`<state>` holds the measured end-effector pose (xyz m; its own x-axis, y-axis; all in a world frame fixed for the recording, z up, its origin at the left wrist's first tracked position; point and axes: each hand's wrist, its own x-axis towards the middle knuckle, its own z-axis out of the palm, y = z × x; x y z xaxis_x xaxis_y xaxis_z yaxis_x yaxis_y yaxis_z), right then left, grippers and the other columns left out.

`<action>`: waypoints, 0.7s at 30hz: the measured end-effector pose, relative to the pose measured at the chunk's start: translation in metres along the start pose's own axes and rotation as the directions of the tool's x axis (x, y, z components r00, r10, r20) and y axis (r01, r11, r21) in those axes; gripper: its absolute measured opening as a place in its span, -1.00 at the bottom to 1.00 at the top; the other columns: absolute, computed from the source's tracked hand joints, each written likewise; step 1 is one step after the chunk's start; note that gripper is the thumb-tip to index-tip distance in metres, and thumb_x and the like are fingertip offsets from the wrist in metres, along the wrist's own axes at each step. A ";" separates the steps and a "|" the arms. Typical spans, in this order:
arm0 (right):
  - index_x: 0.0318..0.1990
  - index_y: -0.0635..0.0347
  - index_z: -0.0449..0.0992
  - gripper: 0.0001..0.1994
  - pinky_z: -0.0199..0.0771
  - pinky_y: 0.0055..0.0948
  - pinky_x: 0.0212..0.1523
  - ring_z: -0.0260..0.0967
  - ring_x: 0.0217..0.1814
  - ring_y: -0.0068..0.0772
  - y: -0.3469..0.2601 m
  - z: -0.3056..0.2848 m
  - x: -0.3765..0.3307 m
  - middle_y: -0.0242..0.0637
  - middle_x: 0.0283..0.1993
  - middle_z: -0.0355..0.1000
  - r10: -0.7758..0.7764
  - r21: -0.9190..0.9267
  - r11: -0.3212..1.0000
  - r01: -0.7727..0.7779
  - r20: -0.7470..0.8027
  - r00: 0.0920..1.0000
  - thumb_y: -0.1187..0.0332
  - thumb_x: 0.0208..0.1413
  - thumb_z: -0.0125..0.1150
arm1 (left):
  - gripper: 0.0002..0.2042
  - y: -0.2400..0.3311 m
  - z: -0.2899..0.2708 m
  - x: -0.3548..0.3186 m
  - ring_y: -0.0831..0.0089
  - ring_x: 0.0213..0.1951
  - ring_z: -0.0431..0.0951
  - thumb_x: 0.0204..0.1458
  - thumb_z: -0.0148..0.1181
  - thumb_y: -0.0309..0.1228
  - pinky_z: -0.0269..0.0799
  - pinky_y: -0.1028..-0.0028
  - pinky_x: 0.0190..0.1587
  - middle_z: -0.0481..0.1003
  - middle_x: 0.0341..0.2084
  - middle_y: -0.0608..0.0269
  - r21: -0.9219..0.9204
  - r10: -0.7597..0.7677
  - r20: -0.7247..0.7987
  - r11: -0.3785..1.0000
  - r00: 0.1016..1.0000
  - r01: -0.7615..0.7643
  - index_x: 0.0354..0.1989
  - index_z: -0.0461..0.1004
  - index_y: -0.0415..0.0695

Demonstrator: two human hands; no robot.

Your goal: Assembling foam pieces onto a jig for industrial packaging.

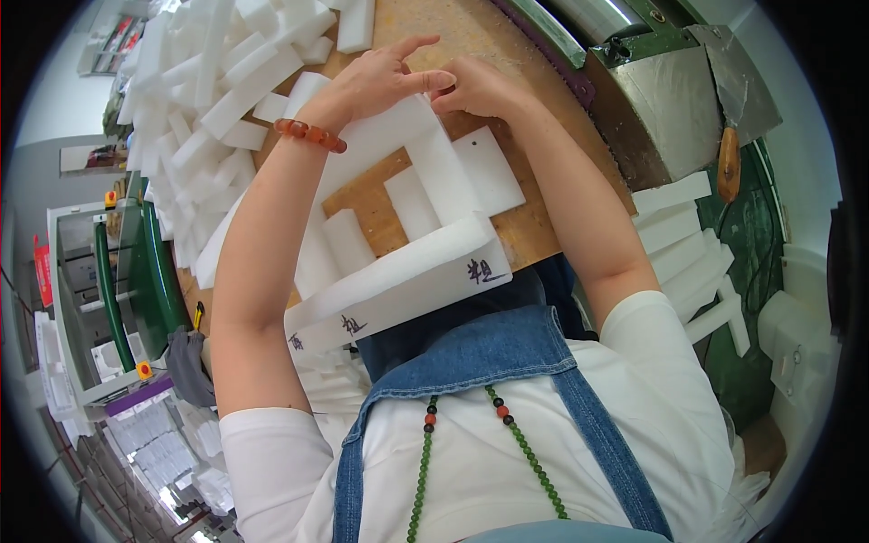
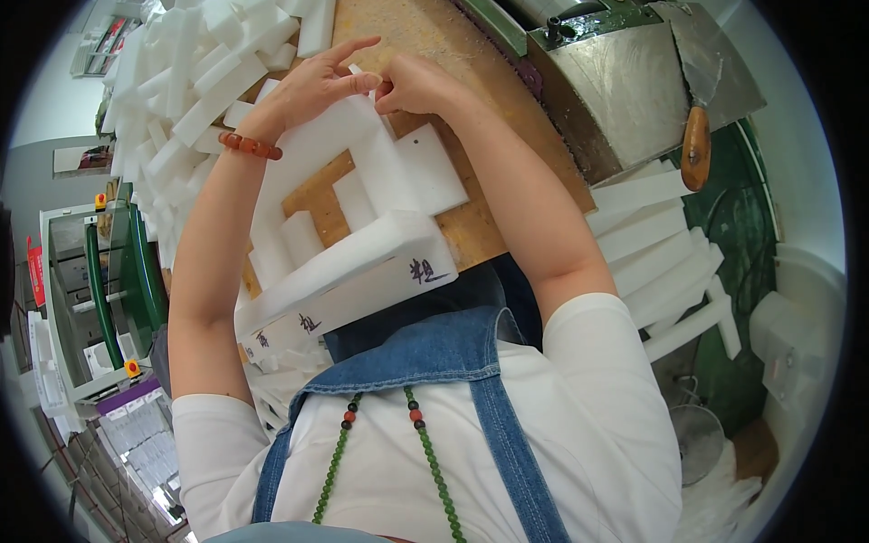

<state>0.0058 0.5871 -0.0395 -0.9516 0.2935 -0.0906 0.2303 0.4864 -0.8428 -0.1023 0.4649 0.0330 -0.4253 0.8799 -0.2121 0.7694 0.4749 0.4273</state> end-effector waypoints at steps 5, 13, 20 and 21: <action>-0.56 0.16 0.56 -0.91 0.35 -0.49 -0.47 0.33 -0.55 -0.44 -0.001 0.001 0.000 -0.37 -0.63 0.42 -0.003 0.017 1.000 0.004 -0.010 1.000 0.38 -0.30 0.27 | -0.38 -0.003 0.001 0.001 0.51 -0.37 0.46 -0.02 0.09 0.16 0.27 0.62 -0.34 0.53 -0.40 0.25 -0.001 0.020 -0.005 1.000 1.000 -0.020 0.20 0.27 0.18; -0.55 0.16 0.56 -0.90 0.36 -0.49 -0.46 0.33 -0.55 -0.44 0.009 0.005 0.007 -0.36 -0.63 0.42 -0.040 0.035 0.999 0.040 -0.001 0.999 0.38 -0.30 0.26 | -0.37 -0.005 0.001 0.004 0.49 -0.34 0.47 -0.03 0.09 0.17 0.28 0.62 -0.32 0.53 -0.40 0.25 -0.041 0.050 0.027 0.998 0.998 -0.049 0.21 0.26 0.20; -0.55 0.17 0.56 -0.90 0.36 -0.50 -0.45 0.33 -0.55 -0.44 0.008 0.003 0.005 -0.37 -0.63 0.42 -0.028 0.007 1.000 0.028 -0.014 1.000 0.38 -0.29 0.27 | -0.32 0.000 0.001 0.000 0.43 -0.31 0.48 -0.04 0.05 0.23 0.30 0.58 -0.30 0.53 -0.34 0.21 0.021 0.035 -0.011 0.999 0.999 -0.035 0.25 0.18 0.25; -0.55 0.17 0.56 -0.91 0.35 -0.50 -0.46 0.33 -0.55 -0.45 0.009 0.002 0.005 -0.38 -0.63 0.42 -0.031 0.010 0.999 0.031 -0.021 0.999 0.38 -0.27 0.26 | -0.31 0.000 0.002 0.000 0.42 -0.30 0.48 -0.05 0.04 0.24 0.30 0.57 -0.30 0.53 -0.33 0.20 0.021 0.045 -0.015 0.999 0.999 -0.045 0.26 0.17 0.26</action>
<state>0.0024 0.5919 -0.0487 -0.9537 0.2960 -0.0535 0.1988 0.4869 -0.8505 -0.1016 0.4646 0.0316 -0.3969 0.9001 -0.1794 0.7974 0.4350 0.4182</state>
